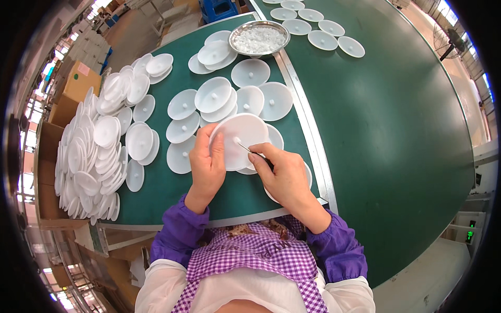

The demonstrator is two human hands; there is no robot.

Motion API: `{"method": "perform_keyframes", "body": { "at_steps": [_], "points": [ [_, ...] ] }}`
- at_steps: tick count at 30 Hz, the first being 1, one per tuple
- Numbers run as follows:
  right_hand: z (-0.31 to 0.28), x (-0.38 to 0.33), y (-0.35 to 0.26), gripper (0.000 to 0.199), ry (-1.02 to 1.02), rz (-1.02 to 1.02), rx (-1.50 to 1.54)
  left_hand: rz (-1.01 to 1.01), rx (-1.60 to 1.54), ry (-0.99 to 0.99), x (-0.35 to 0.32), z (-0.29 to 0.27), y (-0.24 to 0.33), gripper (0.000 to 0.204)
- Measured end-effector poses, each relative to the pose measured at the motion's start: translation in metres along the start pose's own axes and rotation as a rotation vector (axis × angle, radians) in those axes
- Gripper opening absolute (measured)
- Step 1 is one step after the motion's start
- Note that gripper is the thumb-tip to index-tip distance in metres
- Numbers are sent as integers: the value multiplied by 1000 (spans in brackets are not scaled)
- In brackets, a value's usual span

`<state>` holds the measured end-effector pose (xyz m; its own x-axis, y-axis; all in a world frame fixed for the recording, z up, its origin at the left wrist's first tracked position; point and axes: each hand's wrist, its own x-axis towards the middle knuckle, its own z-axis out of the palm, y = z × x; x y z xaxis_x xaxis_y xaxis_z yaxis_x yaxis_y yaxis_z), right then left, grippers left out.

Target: The person inserts small metal pins into plastic circular disks by hand at an assembly station.

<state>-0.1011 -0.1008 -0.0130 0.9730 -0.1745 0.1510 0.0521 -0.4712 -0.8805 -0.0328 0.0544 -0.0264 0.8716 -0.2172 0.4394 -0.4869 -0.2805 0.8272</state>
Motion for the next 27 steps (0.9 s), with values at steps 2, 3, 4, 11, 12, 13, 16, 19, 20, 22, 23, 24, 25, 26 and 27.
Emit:
{"method": "perform_keyframes", "body": {
  "at_steps": [2, 3, 4, 11, 12, 13, 16, 19, 20, 22, 23, 24, 25, 26, 27],
  "points": [
    [-2, -4, -4, 16, 1, -14, -61, 72, 60, -45, -9, 8, -3, 17],
    [-2, -8, -8, 15, 1, -40, -253, 145, 120, -87, -13, 12, -4, 18],
    [-2, -12, -10, 14, 0, -65, -446, 145, 119, -88, -16, 18, -3, 18],
    [-43, -43, 17, 10, 32, 177, -253, 162, -102, -190, -35, 62, 15, 22],
    [-53, -45, 20, 11, 2, 198, -346, 101, -88, -310, -33, 67, 23, 26],
    [-59, -46, 28, 11, 57, 182, -373, 39, -73, -431, -31, 69, 28, 31],
    [-89, -37, 45, 16, 246, 213, -641, 177, 32, -349, -18, 70, 12, 36],
    [-112, -34, 69, 18, 349, 252, -815, 187, 514, -108, 7, 40, -25, 28],
    [-114, -32, 70, 19, 368, 243, -765, 117, 629, -163, 12, 28, -33, 33],
    [-113, -27, 71, 19, 387, 240, -717, 63, 719, -198, 10, 24, -41, 40],
    [-106, -24, 67, 19, 360, 213, -653, -3, 776, -268, 8, 22, -42, 42],
    [-98, -21, 63, 19, 333, 190, -593, -70, 829, -342, 4, 24, -45, 45],
    [-92, -18, 51, 17, 279, 258, -453, -24, 778, -265, 1, 27, -52, 43],
    [-87, -19, 53, 16, 267, 196, -367, -23, 774, -268, 2, 28, -52, 43],
    [-79, -20, 54, 17, 265, 159, -319, -40, 647, -262, 3, 27, -53, 38]
  ]
}}
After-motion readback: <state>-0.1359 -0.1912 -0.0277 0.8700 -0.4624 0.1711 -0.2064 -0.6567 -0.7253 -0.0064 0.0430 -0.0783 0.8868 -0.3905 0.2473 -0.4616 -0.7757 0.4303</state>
